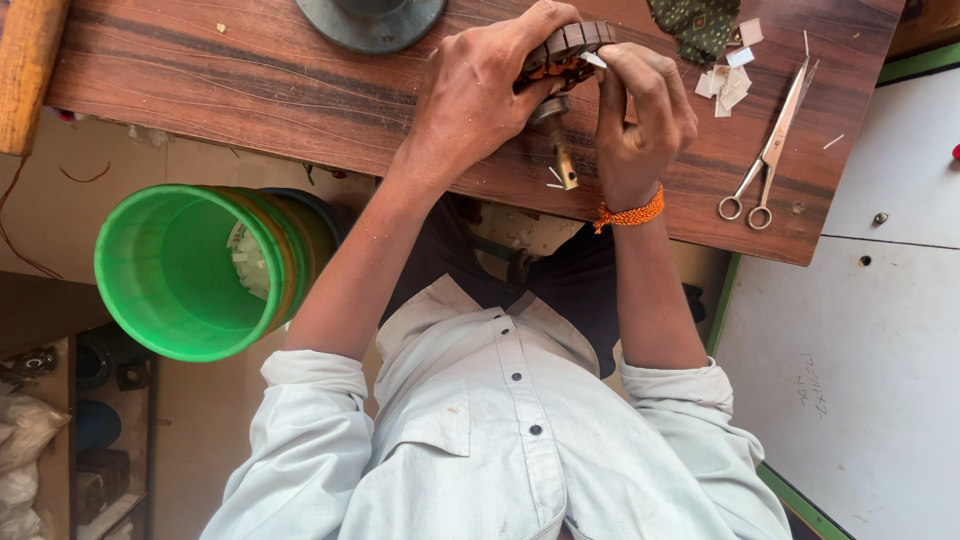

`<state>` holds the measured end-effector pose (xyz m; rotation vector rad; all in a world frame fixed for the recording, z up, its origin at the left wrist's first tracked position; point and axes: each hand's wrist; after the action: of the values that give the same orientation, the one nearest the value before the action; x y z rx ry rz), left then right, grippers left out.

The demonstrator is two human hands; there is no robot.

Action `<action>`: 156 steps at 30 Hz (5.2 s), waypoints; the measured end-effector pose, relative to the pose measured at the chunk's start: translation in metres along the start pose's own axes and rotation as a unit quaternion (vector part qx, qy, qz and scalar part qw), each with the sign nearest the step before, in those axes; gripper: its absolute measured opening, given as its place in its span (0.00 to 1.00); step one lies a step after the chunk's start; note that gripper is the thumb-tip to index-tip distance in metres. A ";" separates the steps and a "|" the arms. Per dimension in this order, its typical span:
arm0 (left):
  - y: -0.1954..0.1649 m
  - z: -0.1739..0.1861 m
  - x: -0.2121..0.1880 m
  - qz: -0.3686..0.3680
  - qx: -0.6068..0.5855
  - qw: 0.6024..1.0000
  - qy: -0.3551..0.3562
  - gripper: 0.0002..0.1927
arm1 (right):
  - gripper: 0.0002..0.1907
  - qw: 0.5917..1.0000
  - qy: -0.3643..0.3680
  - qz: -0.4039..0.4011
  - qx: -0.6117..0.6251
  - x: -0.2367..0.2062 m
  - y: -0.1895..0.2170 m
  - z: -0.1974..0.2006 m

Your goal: The person inserts small white paper pieces into the slots of a circular electrical component, likely a motor rotor. They use a green screwdriver to press the paper into place and scissors to cut the paper to size. The person repeats this process for multiple slots.

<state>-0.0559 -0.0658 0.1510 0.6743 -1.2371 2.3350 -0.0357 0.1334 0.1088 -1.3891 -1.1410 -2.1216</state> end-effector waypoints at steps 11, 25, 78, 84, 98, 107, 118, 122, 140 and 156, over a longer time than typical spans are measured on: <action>0.003 0.005 0.006 -0.026 -0.070 0.997 0.008 0.23 | 0.10 0.997 0.079 -0.010 0.005 0.026 0.020 0.005; -0.001 -0.010 0.047 0.256 -0.060 0.948 0.176 0.18 | 0.08 0.979 0.164 -0.106 0.058 0.061 -0.013 0.012; 0.040 0.018 0.044 0.121 -0.040 0.977 0.171 0.08 | 0.11 0.955 0.235 0.151 -0.100 0.071 0.036 -0.026; 0.046 0.021 0.052 0.114 -0.061 0.981 0.148 0.09 | 0.11 0.959 0.235 0.113 -0.110 0.077 0.047 -0.036; 0.055 0.029 0.032 0.090 -0.137 0.979 0.118 0.08 | 0.09 0.974 0.159 0.120 -0.107 0.050 0.049 -0.042; 0.037 0.035 -0.003 -0.006 -0.180 0.978 0.109 0.18 | 0.24 0.988 0.122 -0.093 0.004 0.040 0.063 -0.013; 0.038 0.005 -0.023 -0.141 -0.121 0.983 -0.013 0.39 | 0.31 0.940 0.304 -0.153 0.026 0.055 0.047 0.020; 0.037 -0.003 -0.037 -0.083 -0.095 0.990 -0.065 0.34 | 0.27 0.937 0.298 -0.175 0.046 0.055 0.042 0.019; 0.033 -0.018 -0.031 -0.091 -0.025 0.989 -0.113 0.21 | 0.19 0.948 0.227 -0.214 0.066 0.042 0.020 0.007; 0.040 -0.022 -0.024 -0.045 -0.117 0.989 -0.074 0.24 | 0.29 0.910 0.279 -0.298 0.071 0.056 0.022 0.007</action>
<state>-0.0638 -0.0709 0.1006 0.8166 -1.4841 2.0561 -0.0419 0.1325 0.1687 -0.3109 -1.5394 -2.5169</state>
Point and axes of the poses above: each hand's wrist, its own x-axis towards the middle knuckle, its own z-axis out of the back of the hand, y = z × x, and after that the axes turned 13 degrees about -y, right-handed
